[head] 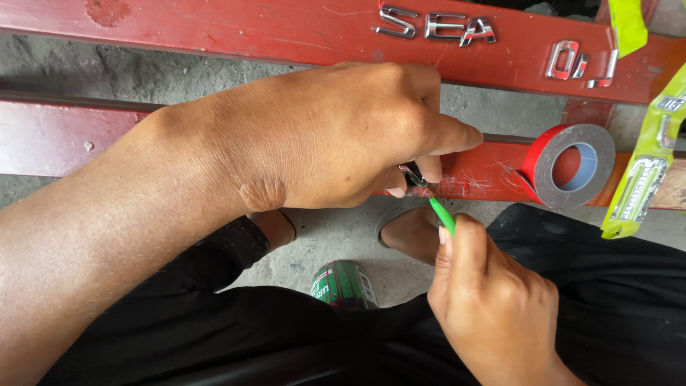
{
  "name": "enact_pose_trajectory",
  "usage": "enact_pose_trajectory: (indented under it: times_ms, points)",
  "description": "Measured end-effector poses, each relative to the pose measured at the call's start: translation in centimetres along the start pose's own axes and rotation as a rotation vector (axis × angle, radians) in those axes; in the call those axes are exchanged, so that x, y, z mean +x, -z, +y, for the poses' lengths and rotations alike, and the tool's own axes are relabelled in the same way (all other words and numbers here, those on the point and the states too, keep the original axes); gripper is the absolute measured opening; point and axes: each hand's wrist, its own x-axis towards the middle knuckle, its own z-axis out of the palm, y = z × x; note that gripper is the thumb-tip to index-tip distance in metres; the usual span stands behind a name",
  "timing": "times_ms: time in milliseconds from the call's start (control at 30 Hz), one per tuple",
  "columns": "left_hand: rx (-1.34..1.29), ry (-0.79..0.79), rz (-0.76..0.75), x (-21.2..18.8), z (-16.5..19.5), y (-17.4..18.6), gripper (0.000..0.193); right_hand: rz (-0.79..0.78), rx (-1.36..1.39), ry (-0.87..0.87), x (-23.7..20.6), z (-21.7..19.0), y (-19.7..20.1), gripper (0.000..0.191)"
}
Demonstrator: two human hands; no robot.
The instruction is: The person sits on the floor applying strips of red double-sided tape to the backs of chrome letter emblems, cutting the tape with a green utility knife and pressing the tape onto each letter. The finished letters are set on a red painted metal frame beside a roll of tape.
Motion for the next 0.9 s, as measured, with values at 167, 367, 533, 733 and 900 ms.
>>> enact_pose_trajectory:
  times_ms: [167, 367, 533, 733, 900]
  points:
    - [-0.032, 0.005, -0.026, 0.1, -0.2, 0.2, 0.047, 0.04, 0.015, 0.009, 0.1, -0.3, 0.0, 0.015]
    - [-0.092, 0.038, -0.037, 0.1, -0.2, 0.4, 0.041, 0.076, 0.065, 0.022, 0.1, -0.1, -0.4, 0.017]
    - [0.023, 0.001, -0.012, 0.4, -0.1, 0.4, 0.047, 0.085, 0.029, 0.024, 0.4, 0.4, -0.4, 0.017]
    - [-0.035, 0.046, -0.061, 1.2, 0.6, 1.1, 0.031, 0.044, -0.143, 0.018, 0.5, 0.1, 0.2, 0.016]
    - [0.092, 0.213, -0.26, 2.0, 1.8, 1.8, 0.027, -0.025, -0.305, 0.032, 0.5, 0.0, 1.0, 0.023]
